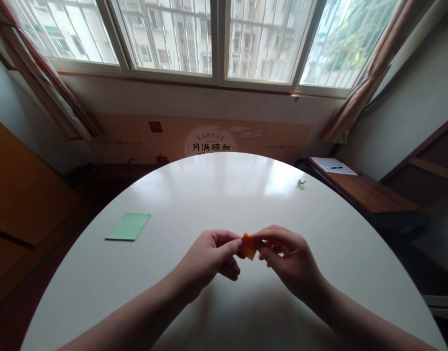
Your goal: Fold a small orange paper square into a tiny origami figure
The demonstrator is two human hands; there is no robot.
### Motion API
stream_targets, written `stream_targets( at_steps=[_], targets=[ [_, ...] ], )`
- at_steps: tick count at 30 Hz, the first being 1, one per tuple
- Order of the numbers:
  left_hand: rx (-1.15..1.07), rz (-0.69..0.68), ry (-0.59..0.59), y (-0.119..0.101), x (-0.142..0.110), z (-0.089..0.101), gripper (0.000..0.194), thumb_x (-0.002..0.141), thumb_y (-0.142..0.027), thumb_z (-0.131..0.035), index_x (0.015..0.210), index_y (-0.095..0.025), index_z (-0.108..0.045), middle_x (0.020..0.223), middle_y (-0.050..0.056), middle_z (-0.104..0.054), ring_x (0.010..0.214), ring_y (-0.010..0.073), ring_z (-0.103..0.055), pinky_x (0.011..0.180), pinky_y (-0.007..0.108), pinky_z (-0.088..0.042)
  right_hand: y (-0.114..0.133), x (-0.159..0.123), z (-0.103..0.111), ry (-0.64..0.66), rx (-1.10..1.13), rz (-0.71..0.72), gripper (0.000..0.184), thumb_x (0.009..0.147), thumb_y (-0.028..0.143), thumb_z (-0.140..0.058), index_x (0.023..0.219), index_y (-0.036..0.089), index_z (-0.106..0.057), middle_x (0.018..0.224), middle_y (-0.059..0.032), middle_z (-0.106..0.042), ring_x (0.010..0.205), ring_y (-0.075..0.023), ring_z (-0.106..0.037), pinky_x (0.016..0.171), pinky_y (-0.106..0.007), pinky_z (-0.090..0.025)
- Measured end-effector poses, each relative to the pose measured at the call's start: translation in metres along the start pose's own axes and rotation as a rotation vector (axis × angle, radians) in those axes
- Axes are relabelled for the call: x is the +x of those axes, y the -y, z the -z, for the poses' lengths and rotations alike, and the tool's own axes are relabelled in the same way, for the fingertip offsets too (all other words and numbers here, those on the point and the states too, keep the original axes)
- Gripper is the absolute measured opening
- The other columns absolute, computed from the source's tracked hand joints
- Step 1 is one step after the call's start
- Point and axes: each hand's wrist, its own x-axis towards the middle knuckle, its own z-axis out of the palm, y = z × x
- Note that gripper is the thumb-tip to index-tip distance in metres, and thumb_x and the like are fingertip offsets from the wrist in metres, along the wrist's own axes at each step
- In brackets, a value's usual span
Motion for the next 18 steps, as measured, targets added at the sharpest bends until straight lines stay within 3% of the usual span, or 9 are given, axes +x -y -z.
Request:
stream_targets(
  at_steps=[5, 11, 18],
  targets=[
    [-0.114, 0.035, 0.01, 0.0037, 0.0018, 0.0044, 0.034, 0.076, -0.045, -0.08, 0.084, -0.013, -0.076, 0.068, 0.003, -0.066, 0.051, 0.0099, -0.056, 0.048, 0.022, -0.054, 0.0004, -0.0002, 0.0014, 0.032, -0.101, 0.084, 0.023, 0.087, 0.012, -0.067, 0.101, 0.027, -0.076, 0.094, -0.003, -0.074, 0.076, -0.0145, -0.067, 0.056, -0.022, -0.053],
    [-0.137, 0.069, 0.026, 0.0062, 0.0039, 0.006, 0.031, 0.078, -0.043, -0.078, 0.074, -0.013, -0.071, 0.054, -0.001, -0.057, 0.047, 0.0092, -0.053, 0.046, 0.02, -0.053, 0.0027, 0.0004, 0.0021, 0.164, -0.006, 0.06, 0.019, 0.089, 0.014, -0.067, 0.1, 0.026, -0.076, 0.096, -0.0041, -0.071, 0.077, -0.0144, -0.067, 0.057, -0.022, -0.054],
    [-0.101, 0.063, 0.067, 0.0024, 0.0011, 0.0068, 0.029, 0.082, -0.043, -0.077, 0.082, -0.014, -0.074, 0.078, 0.005, -0.068, 0.069, 0.0138, -0.061, 0.046, 0.017, -0.053, 0.0015, -0.0005, 0.001, 0.167, 0.044, 0.009, 0.019, 0.088, 0.012, -0.066, 0.098, 0.023, -0.077, 0.088, -0.0044, -0.07, 0.068, -0.0136, -0.067, 0.055, -0.023, -0.056]
  ],
)
